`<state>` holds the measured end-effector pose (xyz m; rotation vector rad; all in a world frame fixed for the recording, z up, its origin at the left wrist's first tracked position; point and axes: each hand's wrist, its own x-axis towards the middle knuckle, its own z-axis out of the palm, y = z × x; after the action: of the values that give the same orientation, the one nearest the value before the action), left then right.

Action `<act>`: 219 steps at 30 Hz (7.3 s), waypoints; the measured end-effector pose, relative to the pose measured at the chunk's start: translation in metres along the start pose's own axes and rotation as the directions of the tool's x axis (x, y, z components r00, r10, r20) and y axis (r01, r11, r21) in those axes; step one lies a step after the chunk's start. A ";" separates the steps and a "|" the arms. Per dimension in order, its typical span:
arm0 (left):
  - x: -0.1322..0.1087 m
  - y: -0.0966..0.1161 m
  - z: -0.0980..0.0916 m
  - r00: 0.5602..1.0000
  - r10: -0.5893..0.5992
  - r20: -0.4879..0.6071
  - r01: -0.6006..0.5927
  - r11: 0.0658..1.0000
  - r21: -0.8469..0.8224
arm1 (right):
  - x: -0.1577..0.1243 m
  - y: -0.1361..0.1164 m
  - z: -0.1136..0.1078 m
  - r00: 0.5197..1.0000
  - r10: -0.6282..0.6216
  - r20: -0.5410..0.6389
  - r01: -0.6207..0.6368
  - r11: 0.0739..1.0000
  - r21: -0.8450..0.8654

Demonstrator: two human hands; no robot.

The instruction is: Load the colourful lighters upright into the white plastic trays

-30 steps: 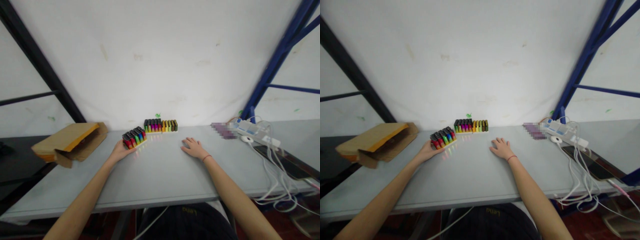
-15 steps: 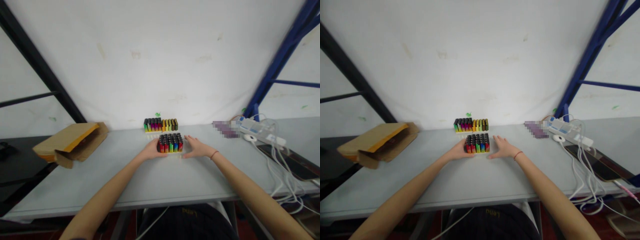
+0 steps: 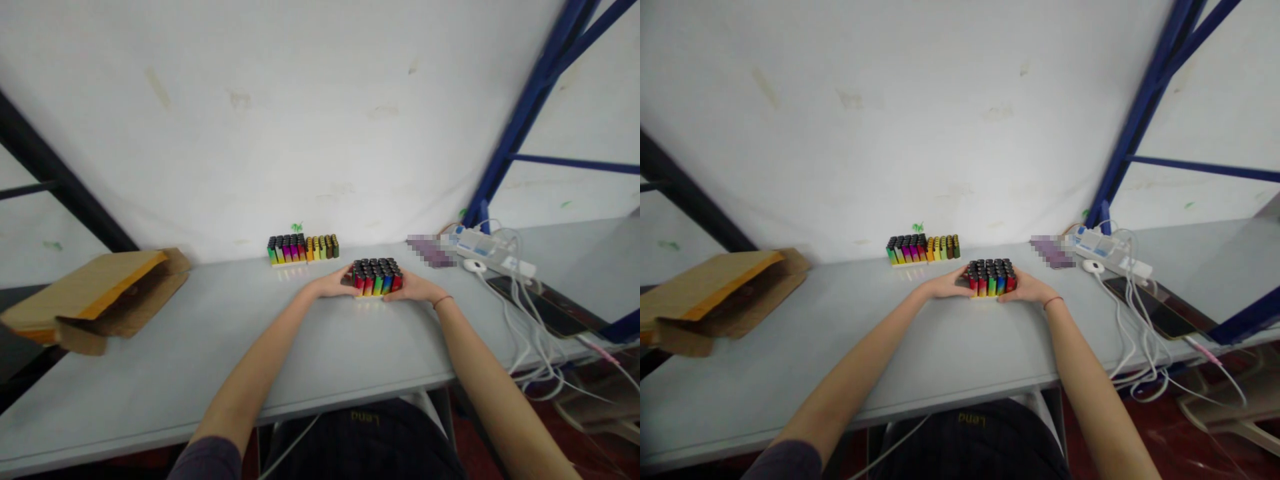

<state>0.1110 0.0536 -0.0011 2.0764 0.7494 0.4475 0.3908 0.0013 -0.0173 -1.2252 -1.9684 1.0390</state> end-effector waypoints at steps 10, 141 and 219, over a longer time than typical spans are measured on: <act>0.015 -0.020 -0.011 0.985 0.174 -0.022 -0.175 0.974 -0.144 | -0.001 0.000 0.003 1.000 0.006 -0.018 -0.006 1.000 0.007; 0.026 0.009 0.029 0.990 0.120 -0.071 -0.128 0.984 -0.124 | -0.036 -0.006 -0.026 0.993 0.116 -0.036 -0.116 0.993 0.005; 0.061 0.015 0.031 0.884 -0.035 -0.466 0.294 0.818 0.495 | -0.035 0.000 -0.025 0.989 0.130 -0.068 -0.128 0.991 0.026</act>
<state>0.1796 0.0672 -0.0036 2.4388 1.4726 0.6709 0.4251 -0.0229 -0.0071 -1.3738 -1.8414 1.0632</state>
